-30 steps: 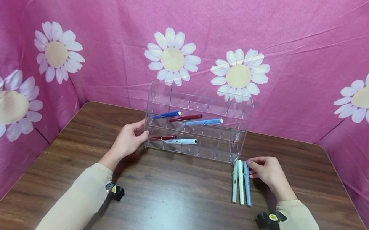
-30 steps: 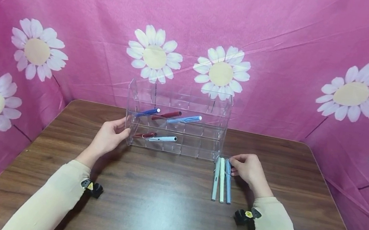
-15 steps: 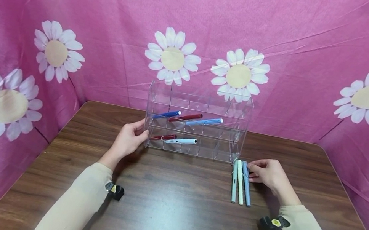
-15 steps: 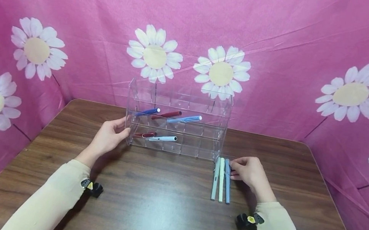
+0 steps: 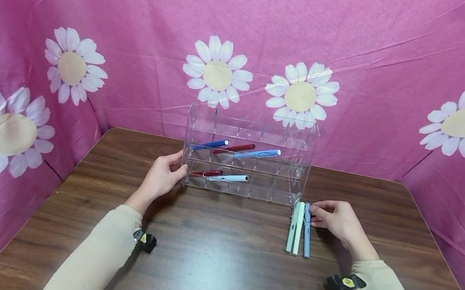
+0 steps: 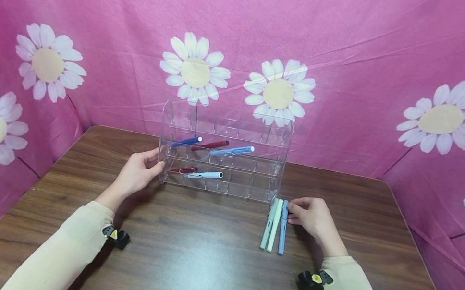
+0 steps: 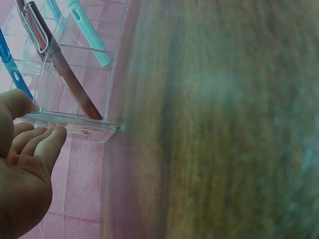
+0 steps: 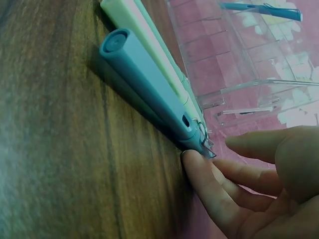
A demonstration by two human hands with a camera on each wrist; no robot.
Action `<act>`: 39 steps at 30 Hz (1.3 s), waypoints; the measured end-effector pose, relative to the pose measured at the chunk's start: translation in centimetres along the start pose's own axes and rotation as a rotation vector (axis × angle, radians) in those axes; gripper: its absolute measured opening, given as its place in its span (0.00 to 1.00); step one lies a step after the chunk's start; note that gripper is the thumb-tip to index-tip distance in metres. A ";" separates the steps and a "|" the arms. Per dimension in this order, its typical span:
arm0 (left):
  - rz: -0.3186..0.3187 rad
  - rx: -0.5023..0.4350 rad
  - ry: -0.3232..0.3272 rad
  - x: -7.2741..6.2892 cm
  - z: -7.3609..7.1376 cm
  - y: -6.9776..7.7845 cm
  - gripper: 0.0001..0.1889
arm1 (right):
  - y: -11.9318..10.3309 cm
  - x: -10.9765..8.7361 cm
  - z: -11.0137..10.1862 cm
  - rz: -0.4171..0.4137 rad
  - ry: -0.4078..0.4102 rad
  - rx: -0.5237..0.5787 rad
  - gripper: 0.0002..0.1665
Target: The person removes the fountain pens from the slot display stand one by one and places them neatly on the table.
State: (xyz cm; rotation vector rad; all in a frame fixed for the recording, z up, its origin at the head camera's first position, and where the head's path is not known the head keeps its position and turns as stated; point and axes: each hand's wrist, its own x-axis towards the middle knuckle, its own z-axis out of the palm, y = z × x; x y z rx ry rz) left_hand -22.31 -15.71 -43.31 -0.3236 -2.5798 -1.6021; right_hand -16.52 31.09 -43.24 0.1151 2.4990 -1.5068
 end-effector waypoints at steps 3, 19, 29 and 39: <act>0.000 0.004 0.001 0.1 0.0 0.0 0.27 | 0.1 0.1 0.0 -0.017 0.006 -0.026 0.21; -0.022 -0.001 -0.005 -0.1 0.0 0.0 0.28 | 0.6 -0.3 -0.3 -0.050 0.001 -0.049 0.24; -0.004 -0.002 -0.001 0.0 0.0 -0.1 0.28 | 0.8 -0.4 -1.0 -0.062 0.028 -0.017 0.24; -0.003 -0.007 -0.001 -0.1 0.0 0.0 0.28 | -0.4 -0.8 -0.9 -0.202 0.134 0.032 0.23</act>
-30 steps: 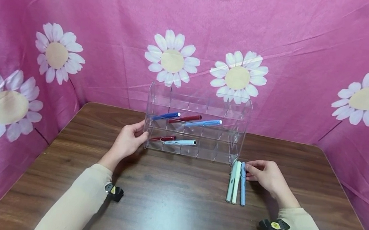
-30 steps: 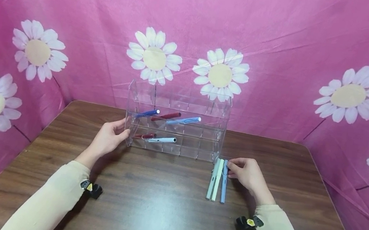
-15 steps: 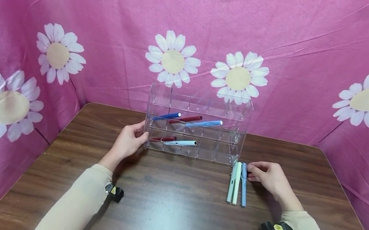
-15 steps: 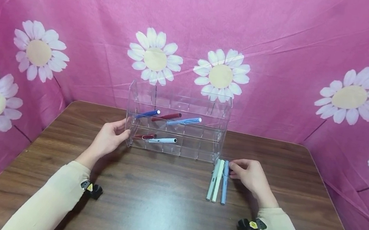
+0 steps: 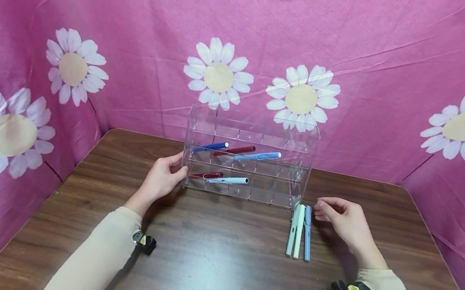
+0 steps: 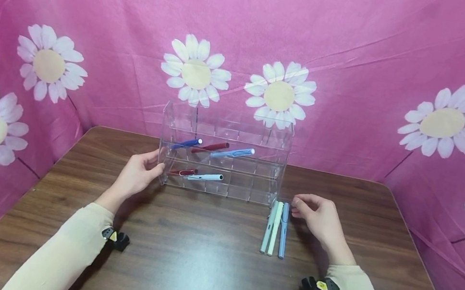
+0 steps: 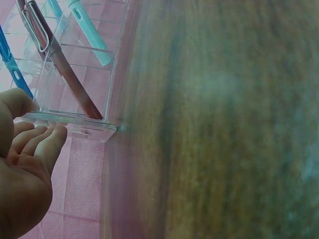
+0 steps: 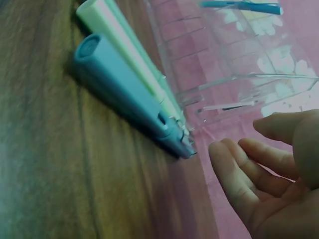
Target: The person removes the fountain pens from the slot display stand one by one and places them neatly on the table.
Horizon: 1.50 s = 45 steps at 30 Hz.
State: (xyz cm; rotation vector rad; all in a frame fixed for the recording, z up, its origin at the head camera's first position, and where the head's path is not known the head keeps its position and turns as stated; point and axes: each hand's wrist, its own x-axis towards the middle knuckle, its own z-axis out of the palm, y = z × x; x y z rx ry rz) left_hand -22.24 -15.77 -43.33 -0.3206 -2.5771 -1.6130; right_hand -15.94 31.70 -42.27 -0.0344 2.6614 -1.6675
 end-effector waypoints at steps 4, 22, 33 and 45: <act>-0.002 -0.007 0.000 0.0 0.0 0.0 0.28 | -0.6 -0.1 -0.1 -0.053 0.059 -0.024 0.22; 0.011 -0.034 0.010 0.0 0.1 0.1 0.27 | -4.9 -0.3 0.8 -0.257 0.088 0.103 0.12; 0.015 -0.036 0.010 0.0 0.1 0.0 0.27 | -6.5 0.5 1.7 -0.312 0.060 0.236 0.18; 0.015 -0.031 0.005 0.1 0.1 -0.2 0.27 | -7.9 1.1 3.0 -0.309 0.109 0.256 0.18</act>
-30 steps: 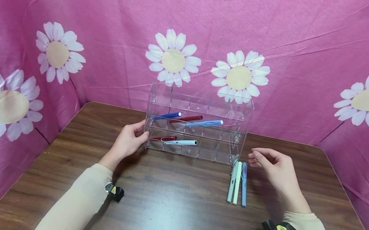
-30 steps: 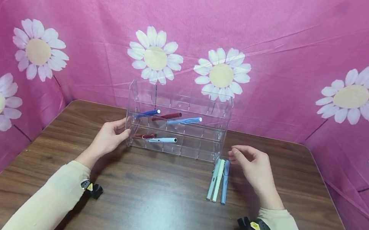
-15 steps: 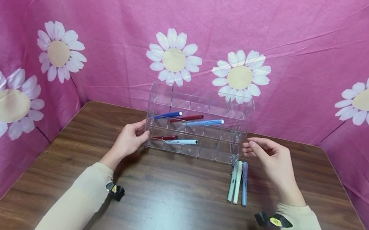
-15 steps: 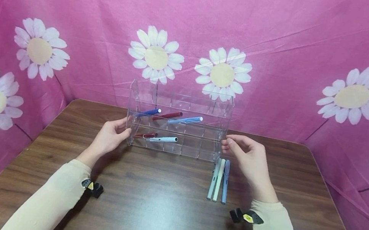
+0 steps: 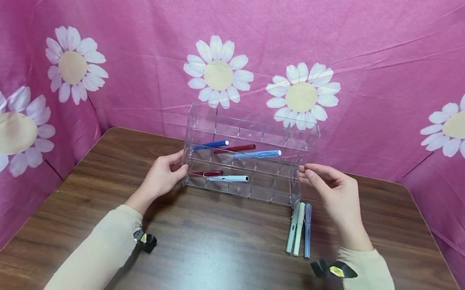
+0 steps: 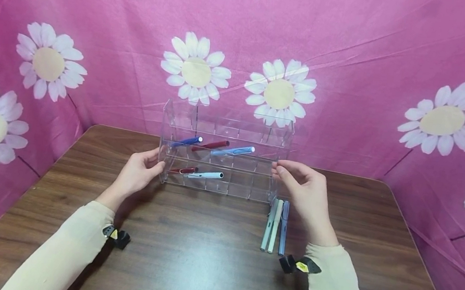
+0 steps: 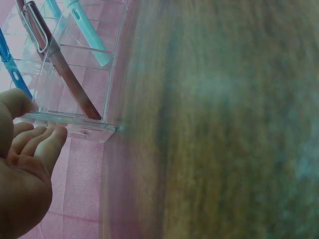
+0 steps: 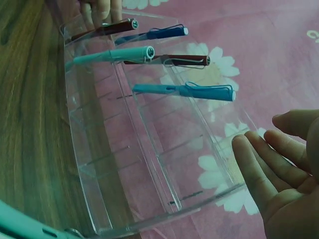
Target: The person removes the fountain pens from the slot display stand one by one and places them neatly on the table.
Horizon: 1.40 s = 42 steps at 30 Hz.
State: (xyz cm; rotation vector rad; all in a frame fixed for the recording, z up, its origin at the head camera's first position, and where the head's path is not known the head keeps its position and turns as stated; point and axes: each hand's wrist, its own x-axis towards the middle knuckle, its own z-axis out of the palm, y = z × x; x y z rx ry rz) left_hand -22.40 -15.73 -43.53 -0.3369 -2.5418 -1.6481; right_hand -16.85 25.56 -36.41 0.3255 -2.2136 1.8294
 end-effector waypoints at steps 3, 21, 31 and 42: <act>-0.001 0.002 -0.001 0.0 0.0 0.0 0.27 | 0.1 0.2 0.4 -0.001 0.015 0.042 0.18; -0.016 -0.007 -0.009 -0.2 0.0 0.1 0.28 | 0.7 1.7 3.1 0.007 0.066 0.096 0.22; -0.008 -0.022 -0.007 -0.1 0.0 0.0 0.28 | 1.0 2.5 5.0 -0.006 0.105 0.106 0.21; -0.006 -0.010 -0.008 -0.2 0.0 0.0 0.27 | 0.7 3.0 7.3 0.048 0.155 -0.004 0.19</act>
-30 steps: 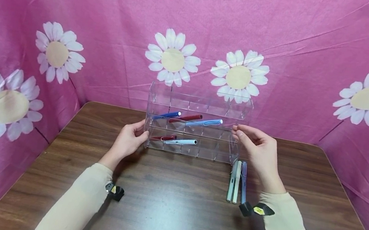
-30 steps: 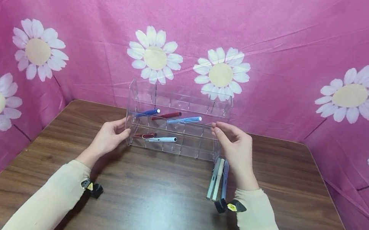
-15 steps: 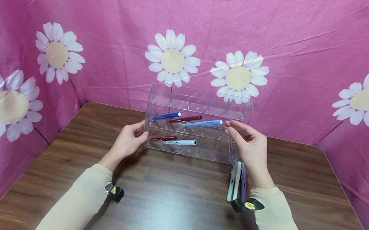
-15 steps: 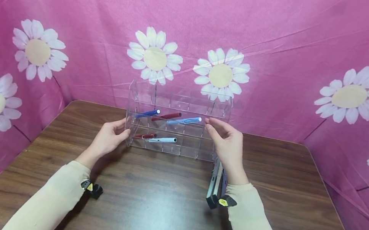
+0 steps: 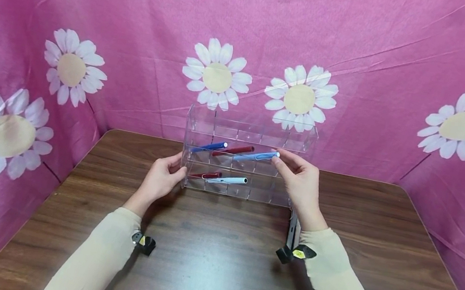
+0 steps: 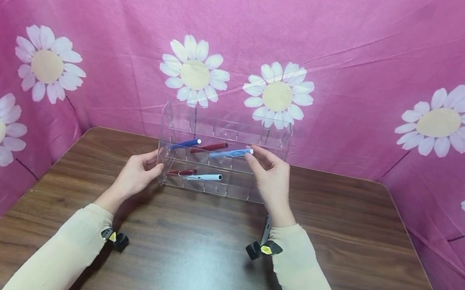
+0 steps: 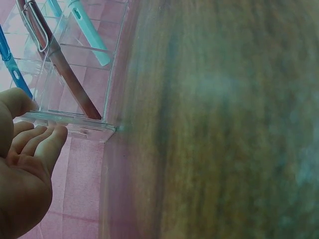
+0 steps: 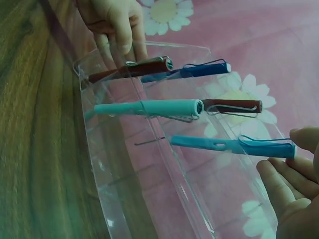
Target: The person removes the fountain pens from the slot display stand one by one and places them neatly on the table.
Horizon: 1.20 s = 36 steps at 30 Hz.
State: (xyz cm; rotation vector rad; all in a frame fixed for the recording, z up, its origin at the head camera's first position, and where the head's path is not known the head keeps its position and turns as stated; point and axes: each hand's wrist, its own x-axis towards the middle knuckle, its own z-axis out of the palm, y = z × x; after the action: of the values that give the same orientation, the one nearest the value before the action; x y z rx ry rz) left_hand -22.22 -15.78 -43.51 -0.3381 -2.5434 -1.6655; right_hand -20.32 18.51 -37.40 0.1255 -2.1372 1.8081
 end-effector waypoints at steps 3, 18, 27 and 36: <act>-0.003 -0.002 0.003 0.0 0.0 0.0 0.28 | 0.1 0.1 0.6 -0.006 0.019 0.046 0.18; -0.010 0.021 0.006 0.2 0.1 0.3 0.28 | -0.1 0.2 1.0 -0.006 0.090 0.046 0.15; -0.017 0.026 0.006 0.2 0.3 0.1 0.28 | -0.1 -0.1 0.6 -0.018 0.110 0.035 0.14; -0.030 0.032 0.002 0.2 0.0 0.1 0.28 | -0.6 0.1 0.2 -0.060 0.118 0.054 0.15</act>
State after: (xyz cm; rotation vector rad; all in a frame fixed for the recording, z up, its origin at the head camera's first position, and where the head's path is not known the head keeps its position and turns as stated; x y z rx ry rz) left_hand -22.38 -15.72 -43.37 -0.2980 -2.5831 -1.6326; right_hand -20.29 18.20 -36.80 0.0930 -1.9842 1.7935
